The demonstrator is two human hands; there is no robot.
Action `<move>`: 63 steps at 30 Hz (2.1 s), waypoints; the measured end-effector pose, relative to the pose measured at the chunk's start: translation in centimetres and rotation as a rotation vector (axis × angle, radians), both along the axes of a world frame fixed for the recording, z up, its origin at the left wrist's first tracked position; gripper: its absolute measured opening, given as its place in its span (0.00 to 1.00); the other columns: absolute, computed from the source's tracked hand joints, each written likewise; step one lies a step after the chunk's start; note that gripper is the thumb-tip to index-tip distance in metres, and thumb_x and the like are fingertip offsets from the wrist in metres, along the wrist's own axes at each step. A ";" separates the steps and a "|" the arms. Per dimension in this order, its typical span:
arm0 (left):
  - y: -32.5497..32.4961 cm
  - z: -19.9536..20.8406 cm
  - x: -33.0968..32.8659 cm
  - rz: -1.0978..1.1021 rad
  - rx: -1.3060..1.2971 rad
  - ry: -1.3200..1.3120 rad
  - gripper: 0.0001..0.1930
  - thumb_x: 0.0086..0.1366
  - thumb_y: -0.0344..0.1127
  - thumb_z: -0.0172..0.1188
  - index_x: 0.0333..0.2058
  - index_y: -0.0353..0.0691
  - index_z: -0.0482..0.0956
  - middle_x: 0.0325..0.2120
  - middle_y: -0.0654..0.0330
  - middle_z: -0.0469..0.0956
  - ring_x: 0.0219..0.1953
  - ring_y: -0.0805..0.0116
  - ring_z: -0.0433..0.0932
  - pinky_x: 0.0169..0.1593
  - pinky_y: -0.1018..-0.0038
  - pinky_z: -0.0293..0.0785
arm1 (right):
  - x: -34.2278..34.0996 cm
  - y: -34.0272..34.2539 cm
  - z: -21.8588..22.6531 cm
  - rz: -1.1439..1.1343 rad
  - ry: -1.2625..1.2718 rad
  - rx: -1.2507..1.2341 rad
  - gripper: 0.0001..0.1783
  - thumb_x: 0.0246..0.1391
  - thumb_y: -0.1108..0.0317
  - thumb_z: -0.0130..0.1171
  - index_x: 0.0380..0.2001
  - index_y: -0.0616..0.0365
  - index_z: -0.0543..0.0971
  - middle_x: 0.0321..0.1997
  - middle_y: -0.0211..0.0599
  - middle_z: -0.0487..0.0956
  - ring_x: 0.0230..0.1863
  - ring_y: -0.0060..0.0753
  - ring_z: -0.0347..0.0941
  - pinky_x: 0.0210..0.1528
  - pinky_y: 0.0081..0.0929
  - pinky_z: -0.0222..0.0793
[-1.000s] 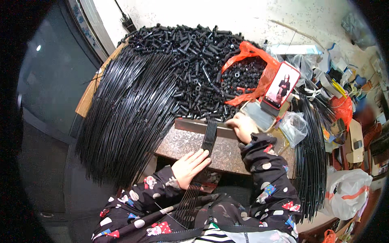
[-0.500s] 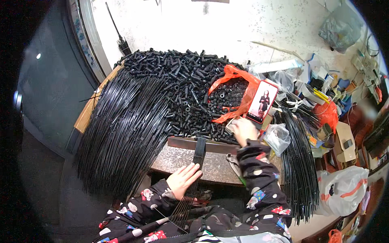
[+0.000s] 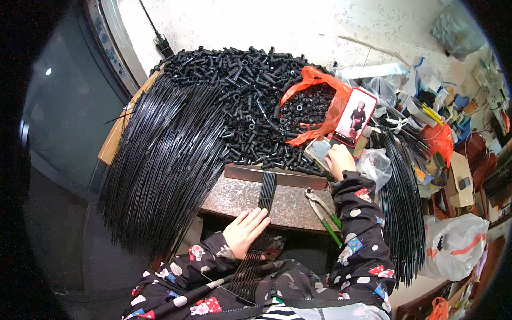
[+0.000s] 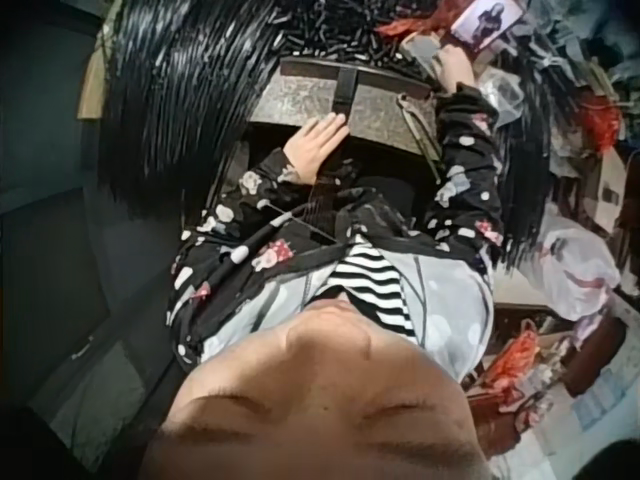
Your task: Assemble black cable housings into plastic connectors using pliers.
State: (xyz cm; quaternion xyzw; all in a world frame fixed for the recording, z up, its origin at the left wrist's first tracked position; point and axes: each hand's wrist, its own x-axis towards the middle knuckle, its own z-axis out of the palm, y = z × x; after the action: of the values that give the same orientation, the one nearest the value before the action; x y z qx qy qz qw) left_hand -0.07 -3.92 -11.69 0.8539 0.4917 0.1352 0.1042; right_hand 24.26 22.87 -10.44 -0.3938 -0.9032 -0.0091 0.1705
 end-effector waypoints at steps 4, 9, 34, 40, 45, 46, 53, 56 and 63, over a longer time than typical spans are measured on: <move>0.2 0.4 0.0 -0.001 -0.025 -0.012 0.49 0.40 0.60 0.59 0.55 0.32 0.56 0.57 0.46 0.52 0.60 0.51 0.52 0.60 0.59 0.46 | -1.2 -1.1 0.5 0.034 0.156 0.127 0.04 0.41 0.69 0.56 0.22 0.58 0.75 0.27 0.37 0.70 0.35 0.41 0.67 0.37 0.33 0.65; 0.4 0.9 -0.2 -0.019 -0.063 0.011 0.49 0.39 0.60 0.60 0.55 0.32 0.56 0.57 0.46 0.53 0.60 0.51 0.52 0.60 0.59 0.47 | -6.6 -5.6 -0.4 0.268 0.195 -0.155 0.05 0.43 0.73 0.54 0.28 0.56 0.76 0.27 0.39 0.72 0.30 0.43 0.71 0.32 0.31 0.67; 0.6 0.4 -0.6 -0.056 -0.064 -0.022 0.49 0.39 0.59 0.60 0.55 0.32 0.56 0.57 0.45 0.52 0.60 0.52 0.52 0.59 0.58 0.49 | -7.4 -6.9 -0.6 0.179 0.237 -0.219 0.07 0.41 0.75 0.55 0.28 0.58 0.77 0.26 0.39 0.71 0.29 0.43 0.71 0.31 0.31 0.67; 0.4 0.2 -0.7 -0.049 -0.047 -0.016 0.49 0.39 0.59 0.60 0.55 0.32 0.55 0.58 0.45 0.52 0.60 0.52 0.51 0.59 0.59 0.49 | -8.0 -6.7 -0.7 0.208 0.265 -0.228 0.07 0.41 0.76 0.55 0.28 0.57 0.77 0.26 0.39 0.72 0.28 0.42 0.71 0.31 0.31 0.68; 0.4 0.2 -0.7 -0.053 -0.026 -0.031 0.48 0.40 0.58 0.60 0.55 0.31 0.55 0.57 0.45 0.52 0.60 0.52 0.51 0.59 0.59 0.49 | -7.9 -5.4 -0.1 0.311 0.189 -0.289 0.07 0.42 0.72 0.54 0.28 0.55 0.77 0.27 0.38 0.72 0.29 0.42 0.71 0.32 0.31 0.68; 0.5 0.1 -0.7 -0.054 -0.022 -0.033 0.48 0.40 0.58 0.60 0.55 0.31 0.55 0.57 0.45 0.52 0.60 0.52 0.51 0.59 0.59 0.49 | -7.7 -5.1 0.0 0.311 0.187 -0.285 0.07 0.42 0.72 0.54 0.28 0.55 0.77 0.27 0.38 0.72 0.29 0.42 0.71 0.32 0.31 0.68; 0.3 0.4 -0.8 -0.061 -0.020 -0.020 0.48 0.41 0.58 0.59 0.55 0.31 0.55 0.57 0.45 0.52 0.60 0.52 0.52 0.59 0.61 0.49 | -8.5 -4.7 0.1 0.355 0.096 -0.321 0.06 0.43 0.72 0.51 0.27 0.55 0.76 0.26 0.39 0.71 0.31 0.43 0.70 0.33 0.33 0.66; 0.3 0.4 -0.8 -0.059 -0.015 -0.015 0.48 0.41 0.58 0.59 0.55 0.31 0.55 0.57 0.45 0.52 0.60 0.52 0.52 0.59 0.61 0.48 | -8.9 -4.2 -0.9 0.371 0.088 -0.254 0.05 0.44 0.71 0.51 0.27 0.56 0.75 0.26 0.40 0.71 0.31 0.44 0.70 0.33 0.34 0.66; 0.4 0.2 -0.9 -0.061 0.002 -0.017 0.49 0.40 0.59 0.60 0.55 0.31 0.55 0.57 0.45 0.53 0.60 0.51 0.52 0.59 0.61 0.49 | -5.4 -3.7 1.0 0.428 -0.033 0.233 0.08 0.39 0.67 0.53 0.27 0.55 0.73 0.26 0.34 0.70 0.33 0.37 0.66 0.30 0.31 0.63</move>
State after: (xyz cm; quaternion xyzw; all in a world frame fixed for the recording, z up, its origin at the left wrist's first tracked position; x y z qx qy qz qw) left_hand -1.02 -3.54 -11.50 0.8673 0.4646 0.1396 0.1113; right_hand 18.89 19.18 -9.45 -0.1710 -0.9615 -0.0834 0.1982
